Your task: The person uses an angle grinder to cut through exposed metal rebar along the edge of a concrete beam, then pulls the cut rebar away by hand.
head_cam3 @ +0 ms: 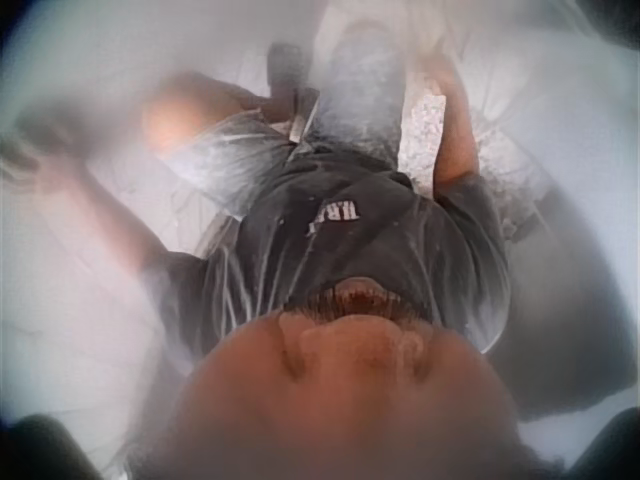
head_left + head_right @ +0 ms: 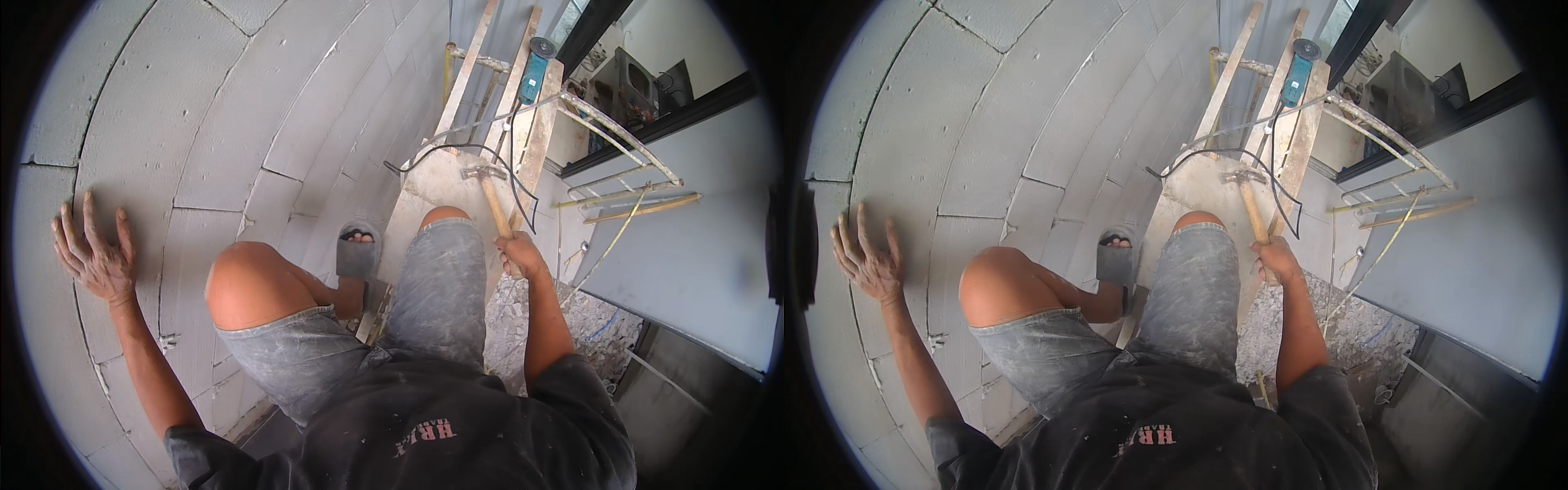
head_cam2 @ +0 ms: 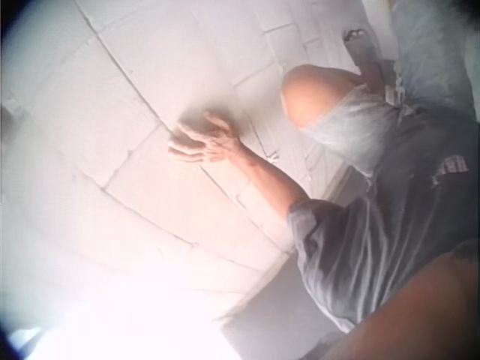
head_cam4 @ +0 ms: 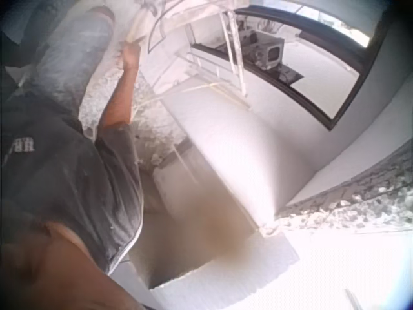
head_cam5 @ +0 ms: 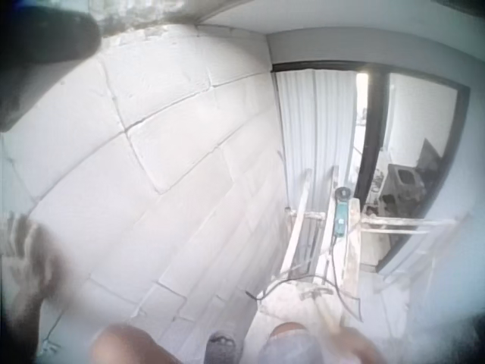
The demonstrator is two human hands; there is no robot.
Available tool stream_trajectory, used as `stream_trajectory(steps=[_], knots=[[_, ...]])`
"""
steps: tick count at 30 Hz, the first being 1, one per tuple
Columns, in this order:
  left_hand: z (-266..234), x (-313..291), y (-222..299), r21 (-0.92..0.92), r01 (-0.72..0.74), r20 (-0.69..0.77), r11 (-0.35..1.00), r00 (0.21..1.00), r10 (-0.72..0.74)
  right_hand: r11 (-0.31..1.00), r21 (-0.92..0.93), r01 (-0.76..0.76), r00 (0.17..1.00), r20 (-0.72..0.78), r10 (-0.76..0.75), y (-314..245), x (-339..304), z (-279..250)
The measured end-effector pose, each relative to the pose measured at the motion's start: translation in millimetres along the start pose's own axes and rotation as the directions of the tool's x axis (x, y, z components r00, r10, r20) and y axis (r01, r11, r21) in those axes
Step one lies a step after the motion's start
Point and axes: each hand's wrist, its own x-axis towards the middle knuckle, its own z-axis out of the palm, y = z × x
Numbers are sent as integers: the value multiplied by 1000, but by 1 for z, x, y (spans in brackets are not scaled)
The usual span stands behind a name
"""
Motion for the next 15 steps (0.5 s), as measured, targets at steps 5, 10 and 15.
stream_trajectory(steps=[5, 10, 15], knots=[[-1, -5, 0, -48, 3, 22, 999, 1000, -2, 904, -412, 113, 972, -142, -186, -33, -6, -36], [5, -21, -10, -13, 99, 133, 995, 986, -96, 928, -354, 111, 962, -196, -190, -31, -36, -48], [8, -6, -1, 6, 109, 5, 994, 994, -109, 846, -521, 116, 875, -349, -335, -25, -71, -51]])
